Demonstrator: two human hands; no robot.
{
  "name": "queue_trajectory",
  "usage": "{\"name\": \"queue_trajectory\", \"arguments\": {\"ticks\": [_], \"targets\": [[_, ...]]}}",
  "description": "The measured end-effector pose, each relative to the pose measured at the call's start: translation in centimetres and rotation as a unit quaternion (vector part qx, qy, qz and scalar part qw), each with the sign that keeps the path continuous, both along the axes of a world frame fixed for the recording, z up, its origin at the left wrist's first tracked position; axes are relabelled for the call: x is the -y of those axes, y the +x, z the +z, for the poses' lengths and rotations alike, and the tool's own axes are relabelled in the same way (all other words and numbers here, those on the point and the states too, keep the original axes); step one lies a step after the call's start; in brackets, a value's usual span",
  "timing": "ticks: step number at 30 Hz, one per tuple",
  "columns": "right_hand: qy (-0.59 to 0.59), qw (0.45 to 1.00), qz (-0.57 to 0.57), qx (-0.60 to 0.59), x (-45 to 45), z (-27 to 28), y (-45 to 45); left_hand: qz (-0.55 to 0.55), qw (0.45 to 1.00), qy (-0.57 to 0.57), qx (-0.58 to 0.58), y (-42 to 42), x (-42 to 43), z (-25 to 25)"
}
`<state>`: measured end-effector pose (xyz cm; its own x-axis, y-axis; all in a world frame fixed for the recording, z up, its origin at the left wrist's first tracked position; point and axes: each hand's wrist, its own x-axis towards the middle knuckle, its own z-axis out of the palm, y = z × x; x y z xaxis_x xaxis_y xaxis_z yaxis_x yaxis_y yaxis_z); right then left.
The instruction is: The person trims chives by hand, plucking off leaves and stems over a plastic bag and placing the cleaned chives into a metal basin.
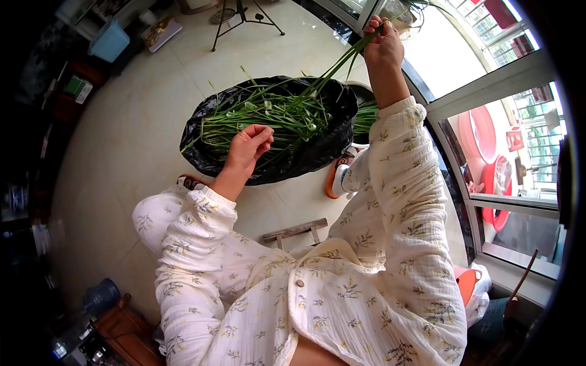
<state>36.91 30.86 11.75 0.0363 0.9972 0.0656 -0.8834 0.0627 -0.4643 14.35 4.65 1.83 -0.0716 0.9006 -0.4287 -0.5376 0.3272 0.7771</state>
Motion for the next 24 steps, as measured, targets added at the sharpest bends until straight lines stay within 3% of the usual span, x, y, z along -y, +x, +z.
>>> {"name": "queue_trajectory", "arguments": {"ticks": [1,4,5,8,11,14,17,18,21,24], "targets": [[0.013,1.0,-0.012,0.012,-0.1,0.1,0.6,0.015,1.0,-0.004,-0.02,-0.1,0.2,-0.2],[0.059,0.992,-0.074,0.085,0.6,0.9,2.1,-0.03,0.966,0.087,-0.24,-0.7,0.1,-0.5],[0.093,0.985,-0.091,0.116,1.2,1.2,2.6,-0.04,0.921,0.103,-0.373,-0.8,0.3,-0.4],[0.169,0.927,-0.195,0.272,2.2,2.0,4.8,-0.052,0.805,0.182,-0.562,-1.4,1.0,-0.6],[0.252,0.791,-0.287,0.477,1.7,1.9,7.6,-0.067,0.752,0.202,-0.625,-1.7,1.9,0.1],[0.298,0.601,-0.309,0.674,-0.9,-1.2,10.6,-0.129,0.732,0.138,-0.654,-1.9,1.9,1.1],[0.368,0.405,-0.24,0.802,-2.6,-6.9,12.7,-0.066,0.671,0.217,-0.706,-1.2,1.5,1.7],[0.373,0.355,-0.2,0.834,-3.0,-9.7,13.5,-0.077,0.675,0.219,-0.7,-1.5,1.5,1.3],[0.342,0.273,-0.042,0.898,-2.8,-18.9,15.7,-0.117,0.694,0.205,-0.68,-2.1,1.3,0.4],[0.325,0.262,0.011,0.909,-1.3,-25.4,16.3,-0.161,0.712,0.162,-0.663,-1.7,0.8,1.7]]}}
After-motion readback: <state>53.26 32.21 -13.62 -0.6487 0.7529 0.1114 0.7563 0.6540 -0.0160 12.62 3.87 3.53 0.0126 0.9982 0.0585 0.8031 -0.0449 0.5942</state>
